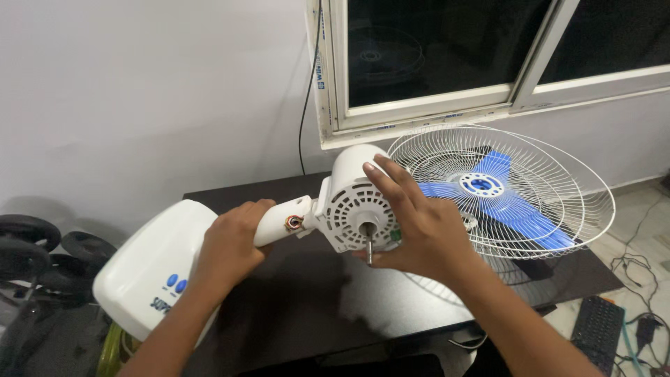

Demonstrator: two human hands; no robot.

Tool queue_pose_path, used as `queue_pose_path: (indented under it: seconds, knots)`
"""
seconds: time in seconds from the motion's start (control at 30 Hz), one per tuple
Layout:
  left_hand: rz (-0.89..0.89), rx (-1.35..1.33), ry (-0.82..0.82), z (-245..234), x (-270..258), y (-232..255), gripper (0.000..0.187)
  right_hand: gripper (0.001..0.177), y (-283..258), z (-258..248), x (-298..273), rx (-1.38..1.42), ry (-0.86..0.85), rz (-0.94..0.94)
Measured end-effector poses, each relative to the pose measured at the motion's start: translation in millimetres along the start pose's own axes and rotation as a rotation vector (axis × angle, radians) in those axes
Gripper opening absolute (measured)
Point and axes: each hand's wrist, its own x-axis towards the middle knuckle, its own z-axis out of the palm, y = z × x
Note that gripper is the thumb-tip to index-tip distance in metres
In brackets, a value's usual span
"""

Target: The person disassembles a white table fan by removing the front grille, fan blades, rear grille, and motor housing using a screwdriver. The components are placed on the desk as they are removed.

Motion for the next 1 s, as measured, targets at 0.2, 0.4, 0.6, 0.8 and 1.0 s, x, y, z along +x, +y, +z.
queue_pose_path:
  seconds: [0.2, 0.4, 0.6, 0.8, 1.0]
  knots:
    - [0.101, 0.201, 0.018, 0.3, 2.0, -12.7, 0.054, 0.125, -5.9, 27.9, -20.0, 0.094, 0.065, 0.117]
    - [0.089, 0.212, -0.025, 13.4, 3.5, -20.2, 0.057, 0.125, -0.7, 50.0, -30.3, 0.205, -0.017, 0.27]
    - [0.083, 0.213, 0.04, 31.6, 5.5, -27.2, 0.048, 0.124, 13.1, 69.2, -38.0, 0.229, 0.001, 0.296]
    - [0.123, 0.252, 0.211, 53.5, 9.0, -32.2, 0.048, 0.122, 33.2, 100.2, -46.3, 0.241, 0.06, 0.31]
    - [0.12, 0.356, 0.292, 69.5, 9.9, -34.4, 0.051, 0.12, 40.7, 129.6, -62.3, 0.236, 0.143, 0.254]
